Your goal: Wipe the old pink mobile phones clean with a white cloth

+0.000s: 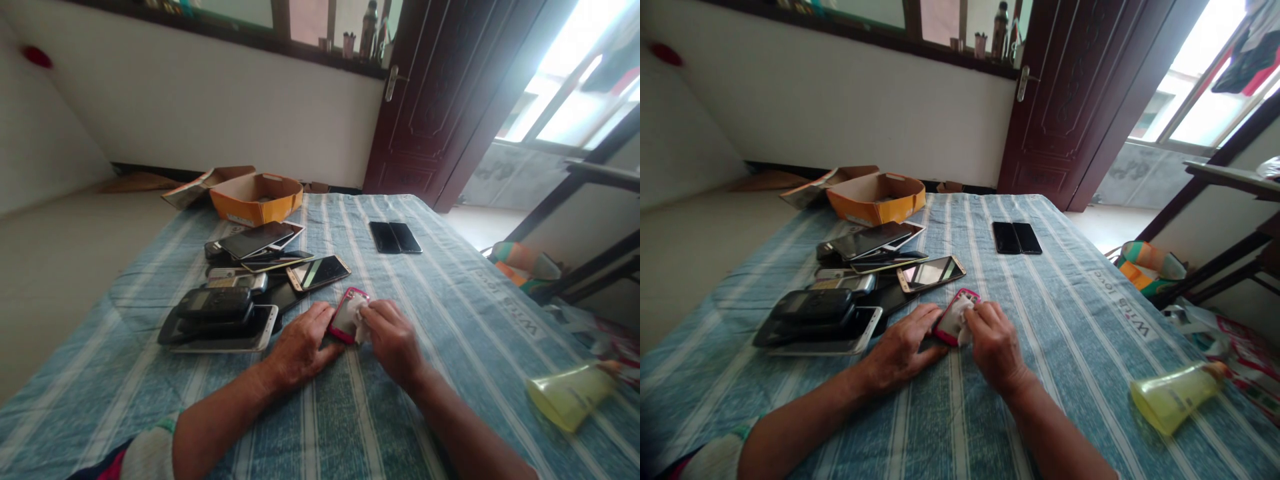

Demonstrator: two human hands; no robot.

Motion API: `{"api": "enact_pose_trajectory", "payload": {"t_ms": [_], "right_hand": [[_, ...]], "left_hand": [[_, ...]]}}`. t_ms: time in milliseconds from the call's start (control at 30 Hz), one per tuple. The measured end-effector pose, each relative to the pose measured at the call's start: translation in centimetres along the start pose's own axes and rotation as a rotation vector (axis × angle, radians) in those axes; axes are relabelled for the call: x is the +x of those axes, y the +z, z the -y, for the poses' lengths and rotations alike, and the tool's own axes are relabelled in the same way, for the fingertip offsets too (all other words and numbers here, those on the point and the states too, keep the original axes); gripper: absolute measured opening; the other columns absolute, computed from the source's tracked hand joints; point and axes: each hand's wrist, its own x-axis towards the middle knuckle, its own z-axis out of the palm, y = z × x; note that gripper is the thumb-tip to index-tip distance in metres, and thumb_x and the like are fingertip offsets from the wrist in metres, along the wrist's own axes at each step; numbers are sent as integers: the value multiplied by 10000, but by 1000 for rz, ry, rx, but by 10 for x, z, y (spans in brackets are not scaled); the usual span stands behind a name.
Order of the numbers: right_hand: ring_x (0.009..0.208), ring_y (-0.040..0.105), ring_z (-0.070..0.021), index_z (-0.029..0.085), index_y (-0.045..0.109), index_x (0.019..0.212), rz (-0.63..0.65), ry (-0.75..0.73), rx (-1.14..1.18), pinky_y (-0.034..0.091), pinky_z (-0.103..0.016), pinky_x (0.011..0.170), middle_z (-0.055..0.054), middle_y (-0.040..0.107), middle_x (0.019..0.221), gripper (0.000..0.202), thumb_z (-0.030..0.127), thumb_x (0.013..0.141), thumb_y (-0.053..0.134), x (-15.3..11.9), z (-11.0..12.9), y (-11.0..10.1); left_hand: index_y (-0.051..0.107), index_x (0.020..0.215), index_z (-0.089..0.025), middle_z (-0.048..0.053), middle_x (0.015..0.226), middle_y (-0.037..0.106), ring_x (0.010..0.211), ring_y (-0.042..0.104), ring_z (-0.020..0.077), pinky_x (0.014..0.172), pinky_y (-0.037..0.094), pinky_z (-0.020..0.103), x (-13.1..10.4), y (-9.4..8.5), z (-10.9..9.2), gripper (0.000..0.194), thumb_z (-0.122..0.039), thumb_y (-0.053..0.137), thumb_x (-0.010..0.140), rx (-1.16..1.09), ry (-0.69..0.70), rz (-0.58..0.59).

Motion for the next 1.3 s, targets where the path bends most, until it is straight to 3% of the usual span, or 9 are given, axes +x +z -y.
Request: {"api": "enact_pose_trajectory", "payload": {"t_ms": [167,333,467,600,700,933,1067,1167,1300], "right_hand": [[863,523,-217,133,648,884,165,-177,-68,466,-347,758,-83,592,838,253,165,964,410,7,28,14],[972,508,-242,152,628,908,253,-115,-199,445,-363,796,-86,596,896,196,142,947,436,10,2,14],[874,502,-222,175,628,890,204,47,-281,446,-342,746,-79,587,853,233,109,937,409,10,-19,8],[1027,502,-237,174,635,975,145,-75,-179,447,-355,832,-98,603,970,251,161,966,385,5,1,11],[994,522,-229,162,639,966,223,-199,-89,449,-368,856,-89,615,938,237,188,972,403,6,16,16],[1064,512,-232,177,642,1003,219,6,-160,452,-365,870,-94,630,999,250,120,947,405,13,-11,12],[1095,512,-239,162,649,994,152,-114,-101,458,-371,893,-109,635,1046,266,147,963,386,6,4,11],[1071,535,-236,156,657,973,197,-207,-30,470,-385,901,-106,649,1000,258,173,969,400,4,19,13],[1097,536,-236,169,657,1000,185,-119,-67,485,-389,902,-107,649,1016,251,152,954,411,6,7,13]], "left_hand": [[533,1096,-98,166,1154,574,1069,577,284,925,502,412,-3,6,6,364,-183,624,754,24,-14,-20],[534,1116,-112,151,1140,582,1057,584,272,914,510,403,-3,4,3,362,-265,624,801,6,3,-15],[544,1100,-120,146,1127,591,1029,598,271,897,520,412,-2,2,1,363,-315,634,808,2,1,-12],[541,1112,-116,158,1149,589,1066,591,281,921,515,419,-4,5,4,367,-285,631,799,11,4,-24],[538,1110,-114,169,1169,585,1101,578,292,951,502,427,-5,7,7,371,-221,633,768,38,2,-47],[539,1118,-138,146,1125,602,1037,606,270,895,530,411,-3,4,2,358,-326,612,822,-1,18,-61],[517,1164,-144,153,1167,592,1092,588,285,931,515,433,-6,7,6,398,-273,620,801,8,11,-74],[490,1210,-140,164,1214,571,1141,564,297,964,498,444,-8,9,10,462,-219,627,776,25,-2,-69],[513,1171,-148,147,1170,588,1089,586,282,926,520,421,-7,6,6,424,-238,640,777,-1,4,-73]]}}
